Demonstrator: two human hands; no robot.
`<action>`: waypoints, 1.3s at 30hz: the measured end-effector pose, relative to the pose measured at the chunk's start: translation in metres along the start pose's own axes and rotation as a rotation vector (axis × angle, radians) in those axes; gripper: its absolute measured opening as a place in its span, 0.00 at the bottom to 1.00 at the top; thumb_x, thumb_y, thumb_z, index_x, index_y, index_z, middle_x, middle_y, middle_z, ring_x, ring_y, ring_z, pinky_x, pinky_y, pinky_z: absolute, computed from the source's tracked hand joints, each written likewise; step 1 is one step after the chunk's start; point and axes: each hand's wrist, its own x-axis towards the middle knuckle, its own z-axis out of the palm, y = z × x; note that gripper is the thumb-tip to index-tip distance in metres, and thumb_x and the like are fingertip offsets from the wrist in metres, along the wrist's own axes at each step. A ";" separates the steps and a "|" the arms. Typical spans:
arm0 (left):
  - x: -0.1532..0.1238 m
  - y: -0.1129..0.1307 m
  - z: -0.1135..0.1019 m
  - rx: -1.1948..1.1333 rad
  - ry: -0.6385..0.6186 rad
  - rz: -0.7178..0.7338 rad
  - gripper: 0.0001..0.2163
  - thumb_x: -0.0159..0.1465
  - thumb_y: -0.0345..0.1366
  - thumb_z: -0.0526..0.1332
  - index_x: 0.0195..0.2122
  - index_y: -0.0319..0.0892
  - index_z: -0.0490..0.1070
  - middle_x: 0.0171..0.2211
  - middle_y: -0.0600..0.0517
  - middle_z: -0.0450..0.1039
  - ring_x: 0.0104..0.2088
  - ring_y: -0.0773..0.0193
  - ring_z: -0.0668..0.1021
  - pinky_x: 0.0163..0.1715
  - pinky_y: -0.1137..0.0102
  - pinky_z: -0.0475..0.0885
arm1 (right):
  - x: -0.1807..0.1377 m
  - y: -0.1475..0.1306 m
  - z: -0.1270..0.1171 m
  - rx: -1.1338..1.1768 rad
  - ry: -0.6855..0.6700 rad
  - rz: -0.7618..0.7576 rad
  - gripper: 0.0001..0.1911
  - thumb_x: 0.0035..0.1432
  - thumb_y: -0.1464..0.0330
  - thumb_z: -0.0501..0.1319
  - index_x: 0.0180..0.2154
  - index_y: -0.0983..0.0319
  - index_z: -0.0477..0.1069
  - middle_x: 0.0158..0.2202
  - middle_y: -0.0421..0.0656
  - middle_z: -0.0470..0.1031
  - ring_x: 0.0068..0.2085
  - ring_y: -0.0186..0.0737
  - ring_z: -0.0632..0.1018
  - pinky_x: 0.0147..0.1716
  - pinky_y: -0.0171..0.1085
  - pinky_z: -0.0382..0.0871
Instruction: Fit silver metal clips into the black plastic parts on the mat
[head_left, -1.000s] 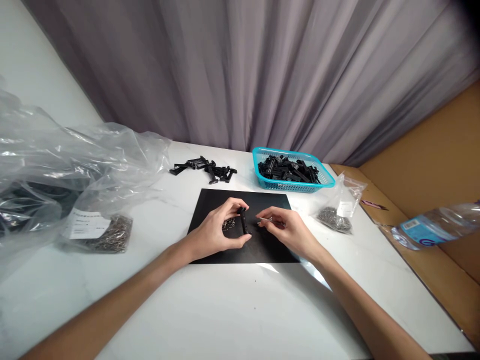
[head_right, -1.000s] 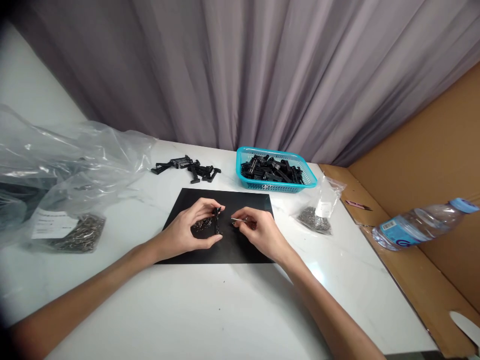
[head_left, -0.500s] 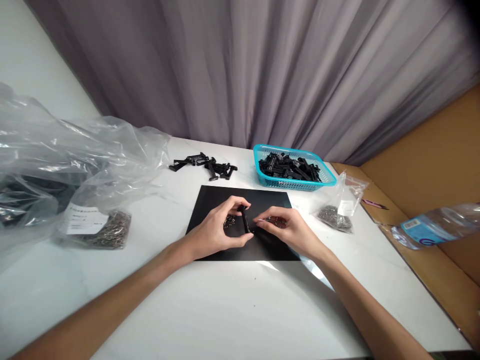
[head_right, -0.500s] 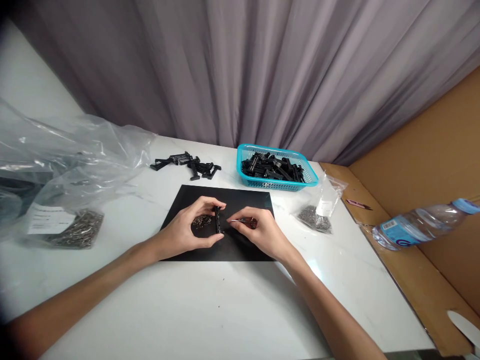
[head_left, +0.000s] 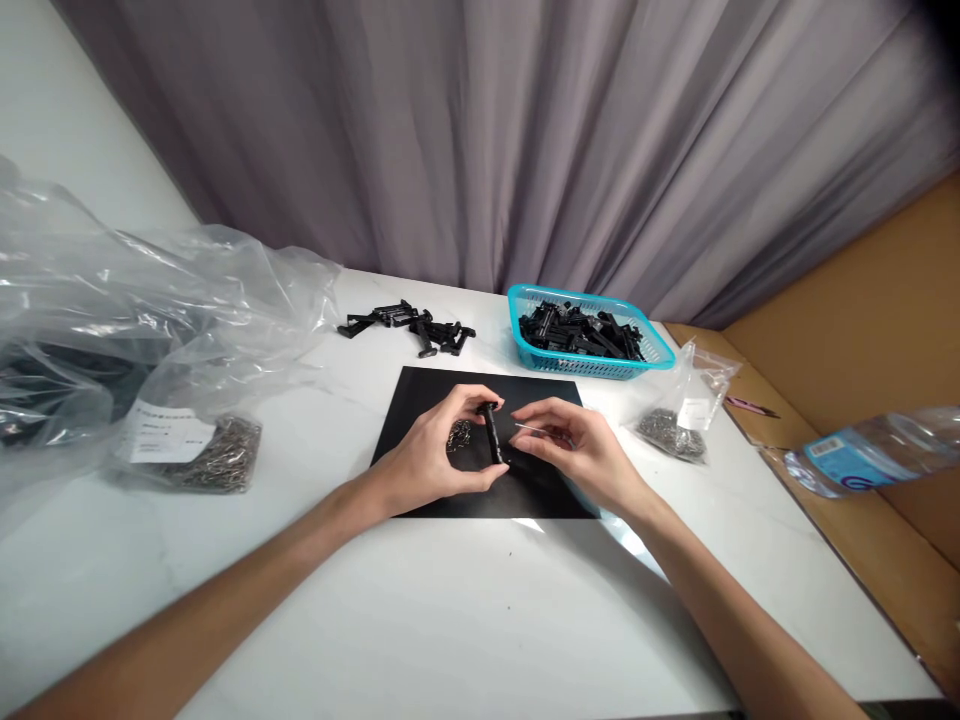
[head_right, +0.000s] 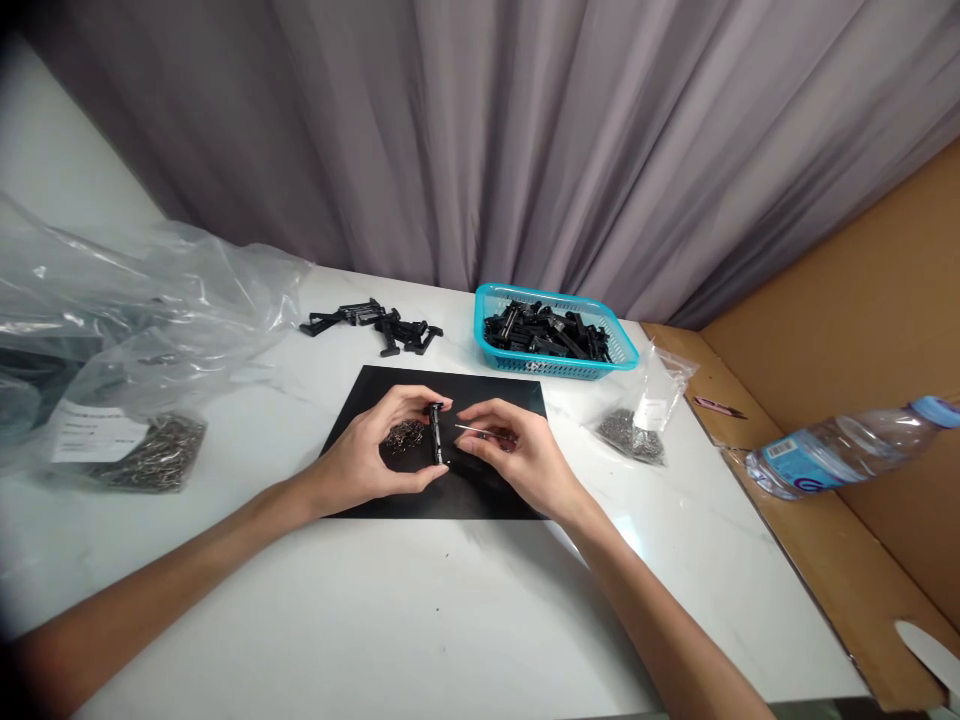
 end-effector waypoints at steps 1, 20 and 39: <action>0.000 0.000 0.001 -0.018 0.019 0.019 0.33 0.56 0.37 0.74 0.61 0.47 0.62 0.58 0.45 0.74 0.58 0.50 0.78 0.61 0.52 0.77 | -0.001 -0.002 0.001 -0.001 0.007 -0.014 0.14 0.62 0.62 0.70 0.47 0.59 0.76 0.40 0.43 0.85 0.41 0.43 0.83 0.38 0.38 0.73; 0.002 0.004 -0.006 0.070 0.137 0.117 0.31 0.55 0.36 0.75 0.60 0.45 0.69 0.55 0.46 0.76 0.52 0.53 0.81 0.57 0.57 0.79 | -0.016 -0.020 0.012 -0.241 0.069 -0.265 0.06 0.70 0.64 0.63 0.39 0.56 0.79 0.43 0.45 0.79 0.44 0.43 0.78 0.37 0.40 0.72; 0.000 0.004 -0.005 0.221 0.101 0.278 0.31 0.56 0.32 0.72 0.61 0.46 0.68 0.54 0.48 0.79 0.49 0.56 0.83 0.53 0.60 0.81 | -0.016 -0.023 -0.002 -0.236 -0.209 -0.256 0.09 0.72 0.64 0.60 0.42 0.55 0.80 0.42 0.43 0.80 0.43 0.42 0.80 0.46 0.42 0.74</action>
